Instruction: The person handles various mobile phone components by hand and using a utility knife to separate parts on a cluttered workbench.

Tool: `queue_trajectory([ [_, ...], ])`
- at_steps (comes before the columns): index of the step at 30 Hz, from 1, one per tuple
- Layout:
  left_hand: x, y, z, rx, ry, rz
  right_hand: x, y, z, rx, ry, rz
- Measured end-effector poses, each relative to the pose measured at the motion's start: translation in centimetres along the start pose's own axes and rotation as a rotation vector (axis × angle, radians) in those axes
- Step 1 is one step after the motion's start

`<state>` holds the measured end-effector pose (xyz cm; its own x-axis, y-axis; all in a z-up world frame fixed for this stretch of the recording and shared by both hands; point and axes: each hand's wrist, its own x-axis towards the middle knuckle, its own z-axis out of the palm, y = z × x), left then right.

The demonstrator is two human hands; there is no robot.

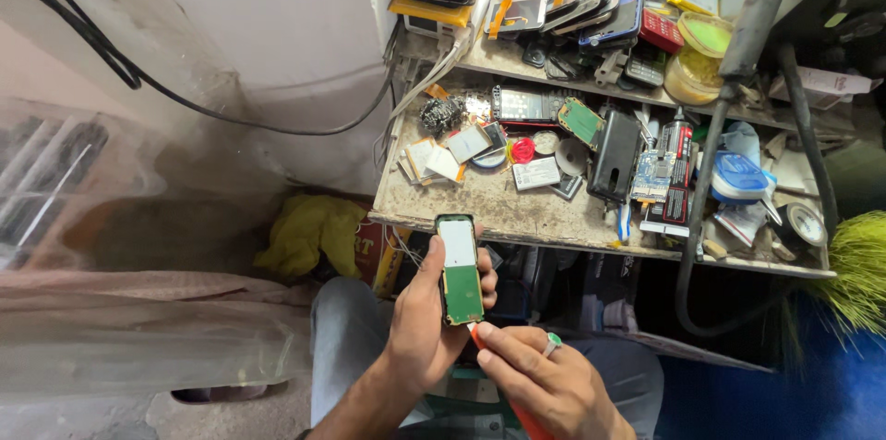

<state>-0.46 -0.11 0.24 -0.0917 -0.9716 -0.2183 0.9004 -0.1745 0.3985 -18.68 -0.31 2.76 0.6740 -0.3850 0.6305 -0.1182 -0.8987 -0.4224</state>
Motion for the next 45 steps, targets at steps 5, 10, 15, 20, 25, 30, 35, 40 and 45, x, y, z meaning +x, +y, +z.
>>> queue_trajectory([
  [5, -0.1, -0.2, 0.3, -0.041, -0.002, 0.02, -1.1, 0.4, 0.7, -0.183, 0.035, -0.148],
  [10, -0.4, -0.1, 0.7, -0.057, -0.036, 0.047, -2.9, 0.5, 2.3, -0.245, 0.146, -0.106],
  [15, -0.4, 0.0, 0.9, -0.077, -0.103, 0.047, -3.6, 1.0, 3.2, -0.409, 0.246, -0.12],
  [20, -0.3, 0.1, 0.8, -0.006, -0.103, 0.043, -3.9, 1.8, 2.8, -0.516, 0.24, -0.124],
  [25, -0.1, 0.1, 0.0, 0.006, -0.168, 0.121, -3.9, -0.3, 3.4, -0.072, 0.463, 0.261],
  [30, 0.2, -0.6, -0.9, 0.124, -0.23, 0.167, -3.3, 0.3, 3.6, 0.371, 0.579, 0.762],
  [35, 0.0, -1.3, -1.2, 0.224, -0.264, 0.22, -2.6, 0.6, 3.7, 0.177, 0.226, 1.019],
  [40, 0.1, -1.0, -1.7, 0.266, -0.279, 0.204, -1.2, 0.7, 2.8, 0.362, 0.36, 0.969],
  [45, 0.8, -0.5, -2.2, 0.324, -0.255, 0.143, -2.2, 1.6, 1.5, 0.469, 0.361, 1.098],
])
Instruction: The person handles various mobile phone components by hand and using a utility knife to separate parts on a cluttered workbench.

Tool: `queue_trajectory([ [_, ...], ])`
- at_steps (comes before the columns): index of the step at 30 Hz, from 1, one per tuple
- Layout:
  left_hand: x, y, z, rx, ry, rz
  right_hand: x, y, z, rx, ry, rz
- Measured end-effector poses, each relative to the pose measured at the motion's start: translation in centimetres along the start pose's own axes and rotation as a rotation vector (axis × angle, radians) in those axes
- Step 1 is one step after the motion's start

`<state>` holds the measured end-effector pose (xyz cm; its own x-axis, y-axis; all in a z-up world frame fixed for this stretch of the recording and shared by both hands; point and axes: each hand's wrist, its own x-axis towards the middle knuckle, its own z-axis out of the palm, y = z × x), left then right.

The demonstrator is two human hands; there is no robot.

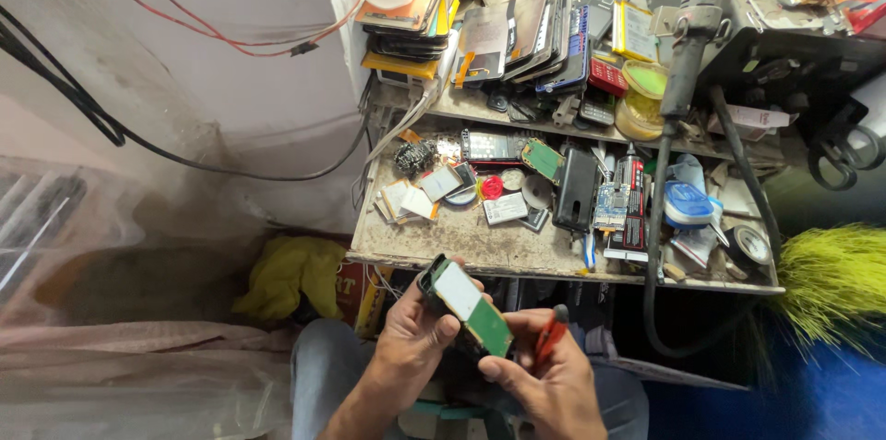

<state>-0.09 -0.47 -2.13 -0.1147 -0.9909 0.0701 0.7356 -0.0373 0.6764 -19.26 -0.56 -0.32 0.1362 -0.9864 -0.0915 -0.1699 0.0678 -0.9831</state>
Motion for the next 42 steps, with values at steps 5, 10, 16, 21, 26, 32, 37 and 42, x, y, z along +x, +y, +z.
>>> queue_trajectory([
  [5, 2.1, 1.1, 1.3, -0.085, 0.155, -0.099, 0.1, 1.0, -3.1, 0.159, 0.103, 0.027],
  [10, 8.9, 2.8, 5.0, 0.467, 0.089, -0.13, 0.4, 0.9, -6.9, 0.228, 0.353, -0.124],
  [16, 20.9, -1.1, 7.8, 1.397, -0.013, 0.488, 0.3, 0.7, -8.4, 0.173, 0.494, -0.056],
  [21, 25.1, -2.8, 8.8, 1.747, -0.123, 0.531, 0.6, 1.5, -8.8, 0.125, 0.507, -0.042],
  [26, 21.9, 1.0, 8.7, 1.476, -0.06, 0.812, 2.2, 2.2, -8.3, -0.088, 0.371, -0.137],
  [32, 11.9, 7.8, 3.7, 1.437, -0.014, 0.651, 6.6, -2.7, -5.1, -0.567, 0.123, -0.486],
  [37, 6.4, 8.3, 0.4, 1.567, 0.105, 0.575, 10.0, -5.3, -1.7, -0.622, -0.073, -0.459],
  [42, 5.1, 7.5, -1.4, 1.592, 0.081, 0.57, 11.2, -5.3, -0.4, -0.708, -0.127, -0.433],
])
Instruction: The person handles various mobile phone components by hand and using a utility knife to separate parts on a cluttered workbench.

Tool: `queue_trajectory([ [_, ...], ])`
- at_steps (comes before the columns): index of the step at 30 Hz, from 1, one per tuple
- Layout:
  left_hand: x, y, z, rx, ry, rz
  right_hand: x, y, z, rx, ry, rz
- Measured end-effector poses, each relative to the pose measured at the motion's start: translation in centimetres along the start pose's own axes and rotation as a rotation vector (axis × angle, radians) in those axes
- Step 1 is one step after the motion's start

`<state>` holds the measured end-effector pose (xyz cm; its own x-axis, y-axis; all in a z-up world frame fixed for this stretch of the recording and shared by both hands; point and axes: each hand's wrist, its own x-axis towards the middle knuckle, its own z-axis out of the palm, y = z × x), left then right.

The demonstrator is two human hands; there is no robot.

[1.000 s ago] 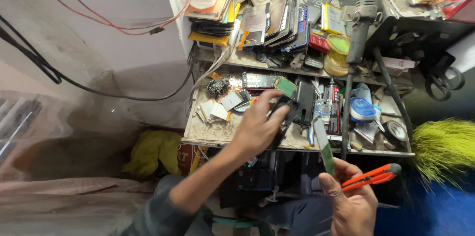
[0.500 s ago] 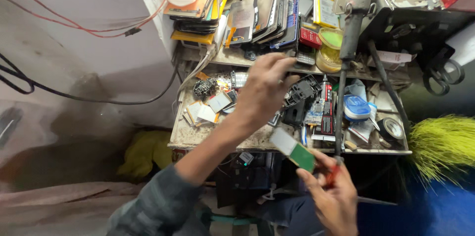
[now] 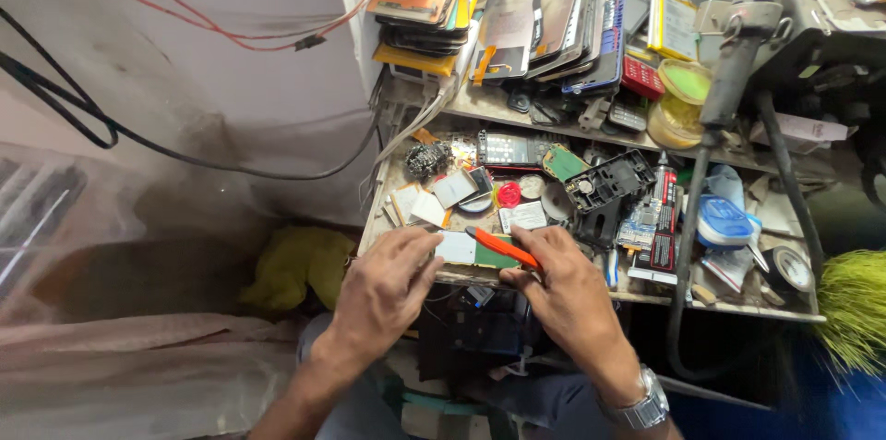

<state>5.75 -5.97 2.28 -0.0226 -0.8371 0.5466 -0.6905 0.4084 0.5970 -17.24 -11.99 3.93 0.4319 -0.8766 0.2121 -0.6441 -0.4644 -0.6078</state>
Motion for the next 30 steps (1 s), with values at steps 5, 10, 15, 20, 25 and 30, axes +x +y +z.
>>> queue_trajectory([
  [5, 0.4, 0.4, 0.6, 0.046, -0.044, 0.054, -1.1, 0.6, -1.4, 0.067, 0.107, 0.185],
  [10, 1.0, 0.9, 1.2, 0.065, -0.079, 0.096, -2.2, 1.0, -1.6, -0.107, 0.142, 0.187],
  [15, 1.6, 1.3, 1.2, 0.117, -0.148, 0.103, -1.4, 0.1, -0.8, -0.184, 0.071, 0.149],
  [20, 1.8, 1.5, 0.9, 0.19, -0.2, 0.118, -1.5, 0.4, -0.6, -0.387, 0.135, 0.123],
  [25, 2.1, 1.7, 0.8, 0.185, -0.254, 0.082, -2.3, 0.9, -0.6, -0.444, 0.196, 0.132],
  [30, 2.9, 1.7, 0.8, 0.143, -0.225, 0.112, -2.9, 1.3, -0.8, -0.336, 0.324, 0.076],
])
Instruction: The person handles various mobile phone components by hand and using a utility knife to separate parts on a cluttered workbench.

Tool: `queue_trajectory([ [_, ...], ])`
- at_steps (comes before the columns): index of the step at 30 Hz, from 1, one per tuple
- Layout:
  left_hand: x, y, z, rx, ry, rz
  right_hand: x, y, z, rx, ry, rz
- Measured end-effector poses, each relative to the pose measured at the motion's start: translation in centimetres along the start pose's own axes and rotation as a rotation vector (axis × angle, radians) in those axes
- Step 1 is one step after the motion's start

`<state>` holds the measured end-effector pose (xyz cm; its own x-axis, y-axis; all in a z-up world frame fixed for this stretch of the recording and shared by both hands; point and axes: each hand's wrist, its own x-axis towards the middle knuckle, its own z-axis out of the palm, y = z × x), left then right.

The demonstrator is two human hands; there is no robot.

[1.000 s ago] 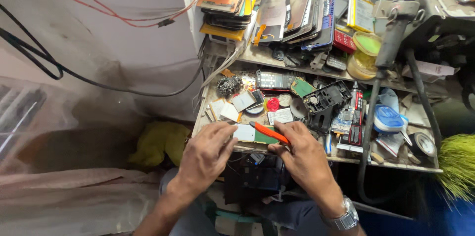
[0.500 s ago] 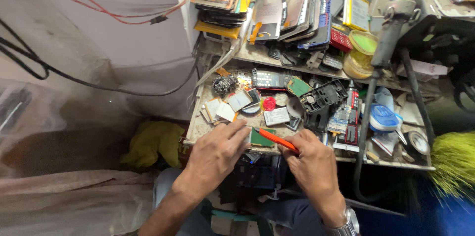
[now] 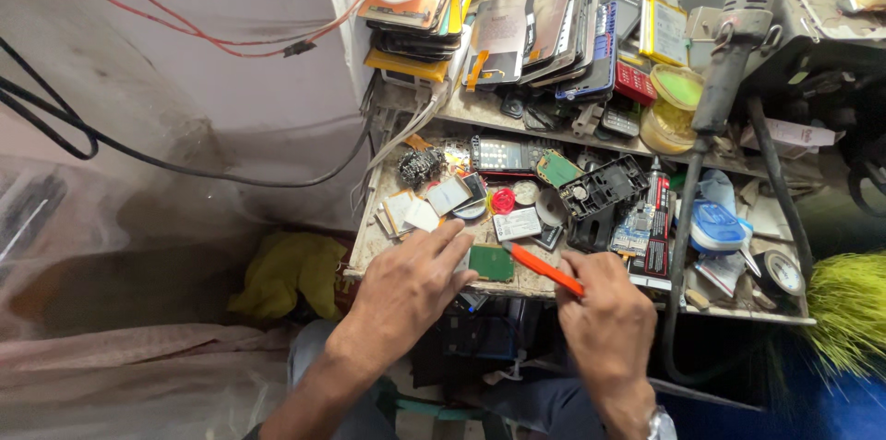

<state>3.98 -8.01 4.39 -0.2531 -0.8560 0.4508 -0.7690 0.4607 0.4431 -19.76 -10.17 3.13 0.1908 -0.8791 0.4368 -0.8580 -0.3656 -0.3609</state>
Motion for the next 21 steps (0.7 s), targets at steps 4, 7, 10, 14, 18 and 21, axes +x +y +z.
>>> queue_trajectory([
  [4, 1.4, -0.5, 0.8, 0.02, 0.027, 0.011, 0.1, 0.7, -0.7, 0.268, 0.01, 0.266],
  [7, 2.4, -1.1, 1.1, 0.078, 0.052, -0.022, 0.6, 1.0, -1.4, 0.794, 0.026, 0.475],
  [10, 2.3, -2.8, -0.6, 0.141, 0.125, -0.129, 0.8, 0.9, -2.1, 1.14, 0.116, 0.494],
  [14, 0.9, -3.9, -3.4, 0.153, 0.149, -0.222, 0.7, 1.2, -2.5, 1.112, 0.14, 0.473],
  [18, 0.8, -4.2, -3.2, 0.125, 0.025, -0.177, 0.1, 1.8, -1.1, 1.163, 0.149, 0.508],
  [21, 1.1, -4.3, -2.5, 0.093, -0.031, -0.179, -0.4, 1.9, -0.4, 1.098, 0.126, 0.543],
])
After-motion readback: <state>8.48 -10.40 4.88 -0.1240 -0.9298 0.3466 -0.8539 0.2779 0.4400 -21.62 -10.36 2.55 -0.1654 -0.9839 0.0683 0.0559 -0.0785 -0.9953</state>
